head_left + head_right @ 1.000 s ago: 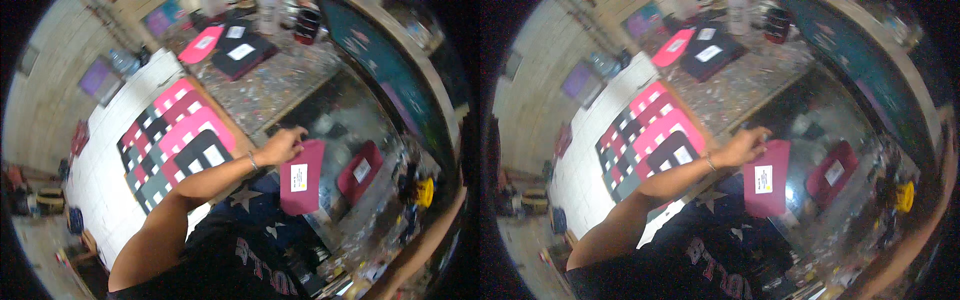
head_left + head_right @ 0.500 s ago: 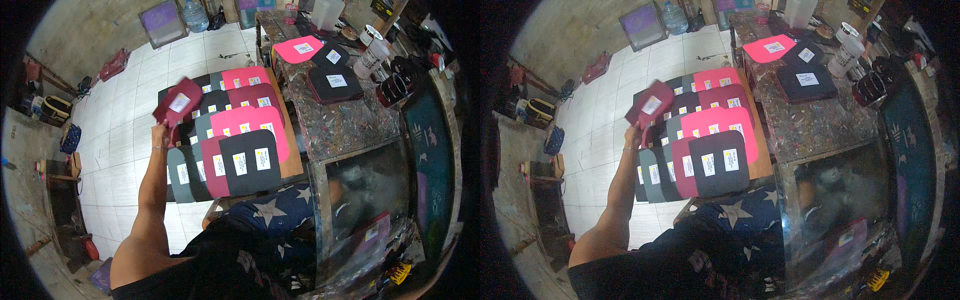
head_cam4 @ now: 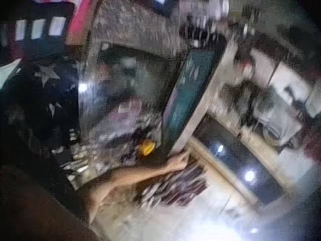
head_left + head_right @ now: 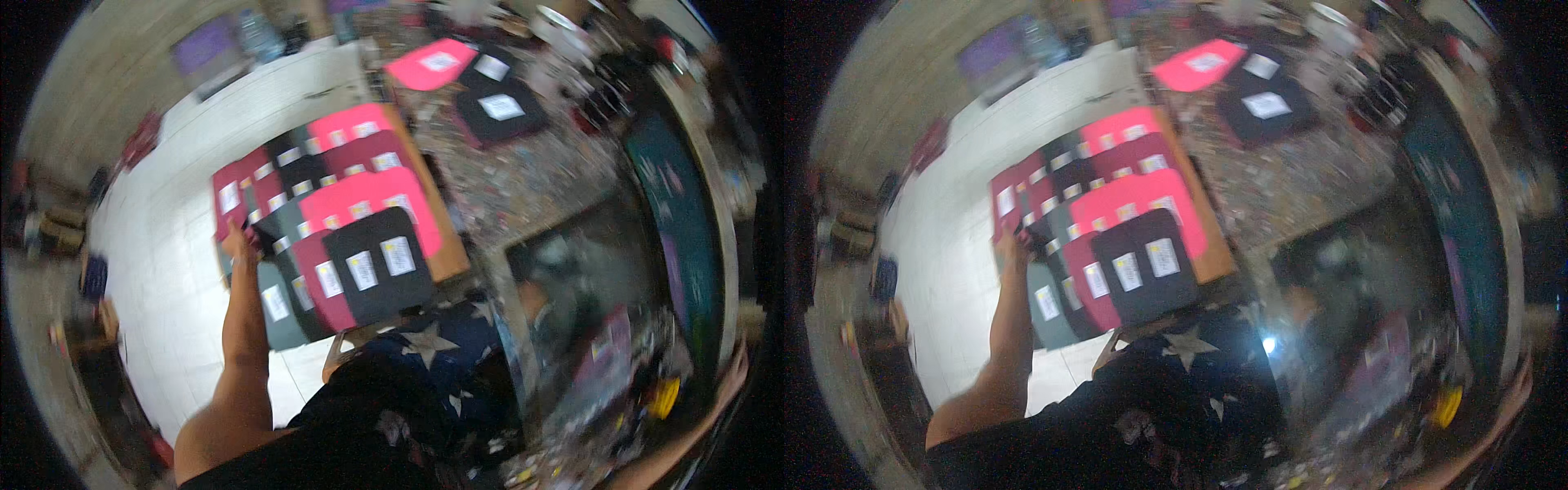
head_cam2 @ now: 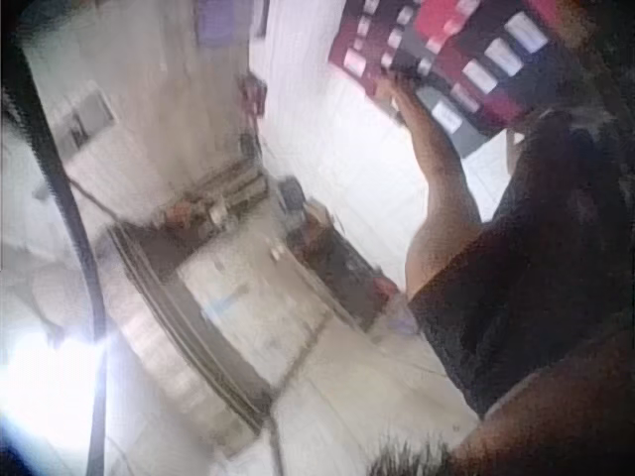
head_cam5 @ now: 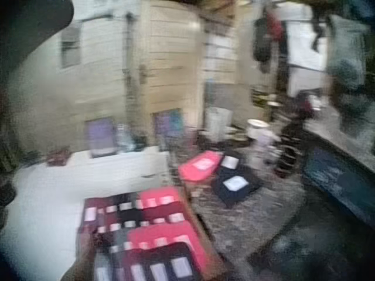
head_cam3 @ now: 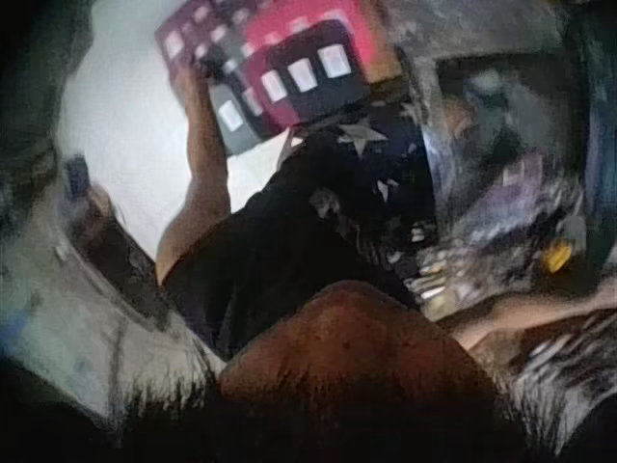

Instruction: The person repeatedly places a rectangular object under a squeegee on a screen printing frame, pulls the squeegee across the surface, and then moves the object to a nearby stack. The process is repeated multiple times with different colored objects.

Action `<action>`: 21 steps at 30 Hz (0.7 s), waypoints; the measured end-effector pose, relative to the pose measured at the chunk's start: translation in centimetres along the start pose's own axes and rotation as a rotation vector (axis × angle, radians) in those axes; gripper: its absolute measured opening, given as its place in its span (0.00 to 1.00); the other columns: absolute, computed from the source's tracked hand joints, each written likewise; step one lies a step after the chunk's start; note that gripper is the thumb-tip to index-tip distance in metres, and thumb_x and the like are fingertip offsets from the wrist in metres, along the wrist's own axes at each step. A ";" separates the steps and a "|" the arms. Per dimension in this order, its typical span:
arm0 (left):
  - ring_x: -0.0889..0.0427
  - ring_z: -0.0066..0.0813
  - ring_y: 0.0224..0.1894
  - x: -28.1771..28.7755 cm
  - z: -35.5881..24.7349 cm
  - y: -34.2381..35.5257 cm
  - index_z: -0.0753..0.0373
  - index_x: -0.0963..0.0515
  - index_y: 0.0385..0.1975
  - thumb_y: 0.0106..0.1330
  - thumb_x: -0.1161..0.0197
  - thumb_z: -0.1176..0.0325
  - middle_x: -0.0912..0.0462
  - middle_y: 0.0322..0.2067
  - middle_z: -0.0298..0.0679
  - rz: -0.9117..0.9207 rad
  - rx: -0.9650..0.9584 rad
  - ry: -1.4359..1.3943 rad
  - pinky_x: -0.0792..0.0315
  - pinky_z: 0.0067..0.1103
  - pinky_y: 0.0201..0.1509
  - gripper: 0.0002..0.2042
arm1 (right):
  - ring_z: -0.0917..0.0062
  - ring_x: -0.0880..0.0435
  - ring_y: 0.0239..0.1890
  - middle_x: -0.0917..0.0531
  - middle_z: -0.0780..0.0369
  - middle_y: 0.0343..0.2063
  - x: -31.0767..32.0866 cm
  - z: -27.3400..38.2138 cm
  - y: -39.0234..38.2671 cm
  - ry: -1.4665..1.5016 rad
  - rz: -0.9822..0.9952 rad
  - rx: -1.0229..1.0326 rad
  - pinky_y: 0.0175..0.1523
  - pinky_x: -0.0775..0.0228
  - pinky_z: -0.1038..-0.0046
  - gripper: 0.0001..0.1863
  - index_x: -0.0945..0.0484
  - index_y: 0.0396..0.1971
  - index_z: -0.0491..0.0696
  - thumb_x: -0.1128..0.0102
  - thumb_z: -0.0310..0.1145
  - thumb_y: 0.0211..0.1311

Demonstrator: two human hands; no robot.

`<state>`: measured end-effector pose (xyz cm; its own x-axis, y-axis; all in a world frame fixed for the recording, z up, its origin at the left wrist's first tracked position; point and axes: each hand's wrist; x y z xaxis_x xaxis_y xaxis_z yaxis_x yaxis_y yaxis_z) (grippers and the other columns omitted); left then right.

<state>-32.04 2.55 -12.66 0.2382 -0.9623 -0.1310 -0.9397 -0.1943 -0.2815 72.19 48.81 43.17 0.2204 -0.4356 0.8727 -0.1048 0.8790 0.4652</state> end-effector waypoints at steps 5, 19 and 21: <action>0.30 0.16 0.27 -9.1 -0.5 -23.0 0.63 0.21 0.33 0.76 0.37 0.62 0.25 0.25 0.28 0.597 -0.206 0.282 0.37 0.19 0.30 0.12 | 0.68 0.18 0.58 0.15 0.51 0.55 -2.9 16.6 -2.1 -0.069 -0.142 -0.242 0.66 0.33 0.69 0.30 0.19 0.61 0.42 0.48 0.53 0.76; 0.35 0.47 0.74 -24.3 1.5 -66.1 0.60 0.24 0.66 0.71 0.37 0.60 0.28 0.70 0.42 2.360 -1.444 0.395 0.44 0.41 0.77 0.24 | 0.52 0.19 0.24 0.21 0.43 0.18 -0.9 19.5 -1.9 0.023 -0.174 -0.083 0.38 0.28 0.54 0.37 0.22 0.24 0.30 0.44 0.58 0.67; 0.38 0.47 0.76 -24.8 2.5 -66.6 0.57 0.26 0.69 0.71 0.38 0.57 0.31 0.73 0.41 2.355 -1.494 0.427 0.47 0.41 0.79 0.27 | 0.49 0.18 0.25 0.20 0.41 0.20 -1.1 19.2 -1.4 -0.002 -0.165 -0.096 0.39 0.27 0.53 0.37 0.22 0.24 0.30 0.44 0.58 0.67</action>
<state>25.20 39.87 6.96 -0.4190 0.1938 0.8871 0.7699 0.5938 0.2339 53.46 44.30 44.42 0.2253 -0.5757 0.7860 0.0252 0.8099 0.5860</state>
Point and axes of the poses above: each hand's wrist, its own y-axis towards the middle knuckle, its own x-axis out of the back of the hand, z = x × y
